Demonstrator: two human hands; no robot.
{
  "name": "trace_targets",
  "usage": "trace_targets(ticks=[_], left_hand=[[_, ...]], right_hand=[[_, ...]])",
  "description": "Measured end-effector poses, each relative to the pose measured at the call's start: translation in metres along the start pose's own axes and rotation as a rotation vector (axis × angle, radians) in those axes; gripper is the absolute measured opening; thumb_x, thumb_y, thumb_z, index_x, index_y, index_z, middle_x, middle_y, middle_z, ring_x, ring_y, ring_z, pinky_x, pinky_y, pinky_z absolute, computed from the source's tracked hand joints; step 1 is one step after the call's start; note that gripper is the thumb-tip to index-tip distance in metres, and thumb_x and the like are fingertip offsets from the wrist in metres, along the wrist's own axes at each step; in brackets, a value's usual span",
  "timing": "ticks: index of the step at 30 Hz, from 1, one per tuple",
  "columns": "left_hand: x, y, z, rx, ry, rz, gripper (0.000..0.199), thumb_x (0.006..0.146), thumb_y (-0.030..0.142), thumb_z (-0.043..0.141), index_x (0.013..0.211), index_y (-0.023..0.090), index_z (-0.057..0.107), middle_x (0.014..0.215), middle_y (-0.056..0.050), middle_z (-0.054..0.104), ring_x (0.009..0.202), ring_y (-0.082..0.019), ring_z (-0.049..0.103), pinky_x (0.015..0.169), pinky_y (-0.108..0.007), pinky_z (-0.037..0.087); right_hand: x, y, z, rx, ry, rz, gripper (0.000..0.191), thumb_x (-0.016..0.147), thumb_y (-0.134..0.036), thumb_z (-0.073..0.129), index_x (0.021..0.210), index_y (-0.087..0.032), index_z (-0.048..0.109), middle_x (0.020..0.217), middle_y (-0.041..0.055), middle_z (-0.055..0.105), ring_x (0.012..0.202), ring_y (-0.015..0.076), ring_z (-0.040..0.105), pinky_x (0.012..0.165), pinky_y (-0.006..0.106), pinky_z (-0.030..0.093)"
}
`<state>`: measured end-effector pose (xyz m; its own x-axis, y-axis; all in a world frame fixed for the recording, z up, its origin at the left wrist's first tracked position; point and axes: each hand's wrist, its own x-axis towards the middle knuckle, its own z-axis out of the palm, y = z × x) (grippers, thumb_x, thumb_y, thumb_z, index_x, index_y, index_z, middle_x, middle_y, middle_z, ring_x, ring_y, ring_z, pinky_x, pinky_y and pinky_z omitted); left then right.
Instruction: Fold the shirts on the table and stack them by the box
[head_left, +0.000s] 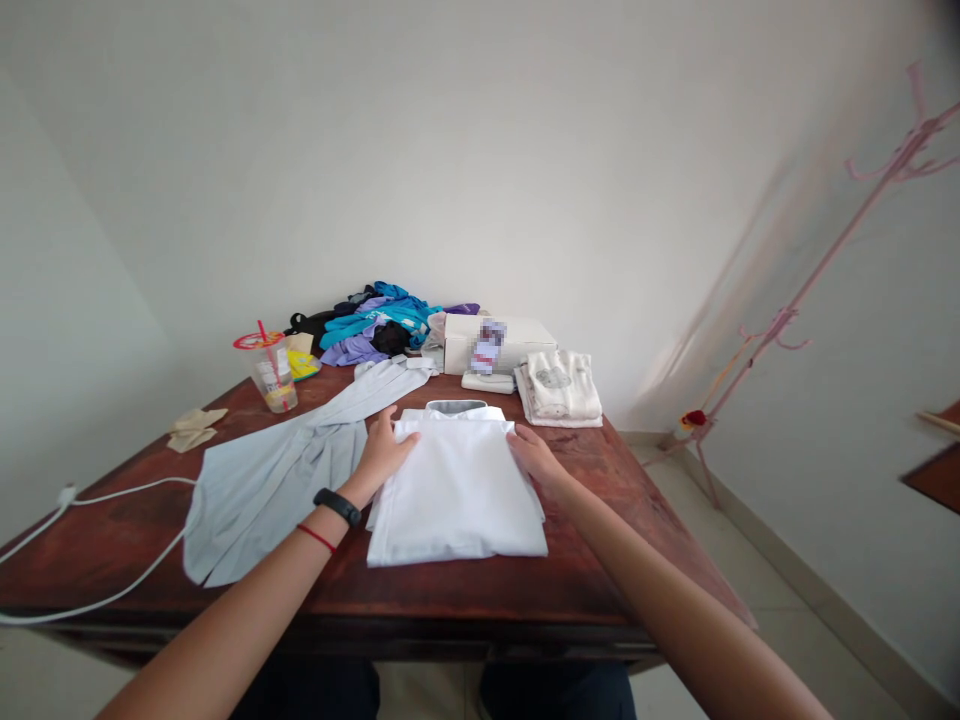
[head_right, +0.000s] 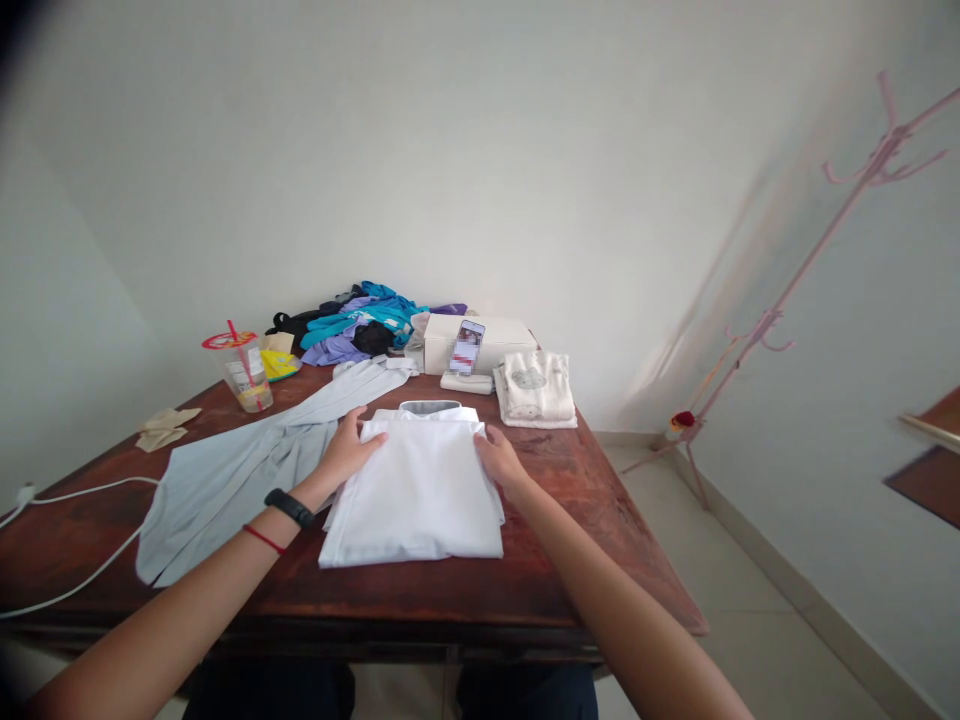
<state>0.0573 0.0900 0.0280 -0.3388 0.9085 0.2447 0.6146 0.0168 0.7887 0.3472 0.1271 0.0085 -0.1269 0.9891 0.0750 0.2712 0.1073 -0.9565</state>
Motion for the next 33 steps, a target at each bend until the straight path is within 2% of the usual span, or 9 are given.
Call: trace_targets(ticks=[2,6,10,13,16,20,24,29,33], left_hand=[[-0.008,-0.004,-0.004,0.043,-0.023,0.019,0.071,0.083,0.034,0.070,0.144,0.013,0.041,0.138,-0.021,0.055,0.124,-0.032,0.058,0.108,-0.047,0.043],[-0.042,-0.011,-0.013,0.166,-0.018,0.075,0.068,0.087,0.044,0.062,0.146,0.015,0.042,0.133,-0.019,0.058,0.120,-0.033,0.060,0.105,-0.049,0.045],[-0.067,-0.004,-0.021,0.203,-0.040,0.112,0.060,0.090,0.047,0.055,0.140,0.016,0.049,0.132,-0.017,0.061,0.120,-0.034,0.061,0.104,-0.048,0.046],[-0.073,0.008,-0.027,0.200,-0.041,0.105,0.060,0.091,0.048,0.053,0.142,0.018,0.049,0.127,-0.015,0.065,0.113,-0.032,0.065,0.100,-0.045,0.049],[-0.073,0.015,-0.030,0.180,-0.097,0.074,0.062,0.089,0.048,0.055,0.144,0.021,0.048,0.133,-0.013,0.065,0.119,-0.034,0.064,0.103,-0.045,0.047],[-0.077,0.015,-0.030,0.001,-0.235,0.025,0.060,0.086,0.046,0.059,0.141,0.022,0.054,0.142,-0.010,0.061,0.133,-0.034,0.054,0.113,-0.045,0.040],[-0.082,0.011,-0.027,-0.206,-0.280,-0.035,0.050,0.085,0.044,0.060,0.130,0.024,0.063,0.143,-0.007,0.061,0.135,-0.030,0.054,0.115,-0.042,0.037],[-0.086,0.002,-0.025,-0.046,-0.240,-0.008,0.053,0.085,0.044,0.058,0.134,0.022,0.060,0.137,-0.009,0.065,0.134,-0.033,0.055,0.114,-0.044,0.038],[-0.092,0.000,-0.032,0.070,-0.308,0.008,0.055,0.092,0.047,0.053,0.141,0.023,0.055,0.135,-0.011,0.065,0.129,-0.034,0.058,0.109,-0.044,0.043]], right_hand=[[-0.001,0.007,0.000,-0.021,-0.025,0.015,0.053,0.088,-0.040,0.059,0.135,-0.017,0.057,0.130,0.0138,0.068,0.116,0.0284,0.067,0.097,0.042,0.055],[-0.012,0.019,0.001,-0.109,-0.019,-0.008,0.072,0.083,-0.031,0.065,0.149,-0.019,0.040,0.142,0.0133,0.060,0.129,0.0278,0.059,0.112,0.046,0.042],[-0.018,0.019,0.000,-0.095,-0.044,0.041,0.070,0.085,-0.027,0.059,0.152,-0.019,0.040,0.148,0.0130,0.055,0.134,0.0268,0.054,0.115,0.045,0.039],[-0.019,0.019,-0.002,-0.082,-0.065,0.019,0.070,0.085,-0.028,0.060,0.152,-0.020,0.041,0.147,0.0112,0.057,0.134,0.0274,0.055,0.116,0.048,0.039],[-0.024,0.021,-0.004,-0.082,-0.048,-0.040,0.071,0.085,-0.029,0.062,0.152,-0.023,0.042,0.149,0.0100,0.056,0.135,0.0277,0.053,0.117,0.049,0.037],[-0.033,0.022,-0.005,-0.058,-0.017,-0.056,0.069,0.089,-0.033,0.059,0.154,-0.023,0.040,0.150,0.0097,0.054,0.137,0.0264,0.052,0.118,0.048,0.036],[-0.038,0.018,-0.003,-0.057,0.031,-0.118,0.066,0.092,-0.034,0.054,0.154,-0.025,0.037,0.151,0.0085,0.052,0.137,0.0252,0.051,0.115,0.045,0.039],[-0.042,0.009,-0.005,-0.279,0.015,-0.072,0.069,0.092,-0.031,0.056,0.156,-0.024,0.033,0.136,0.0123,0.065,0.123,0.0313,0.063,0.103,0.045,0.047],[-0.052,0.007,-0.009,-0.347,-0.006,-0.036,0.072,0.093,-0.034,0.055,0.158,-0.026,0.026,0.134,0.0125,0.065,0.113,0.0327,0.068,0.096,0.045,0.050]])
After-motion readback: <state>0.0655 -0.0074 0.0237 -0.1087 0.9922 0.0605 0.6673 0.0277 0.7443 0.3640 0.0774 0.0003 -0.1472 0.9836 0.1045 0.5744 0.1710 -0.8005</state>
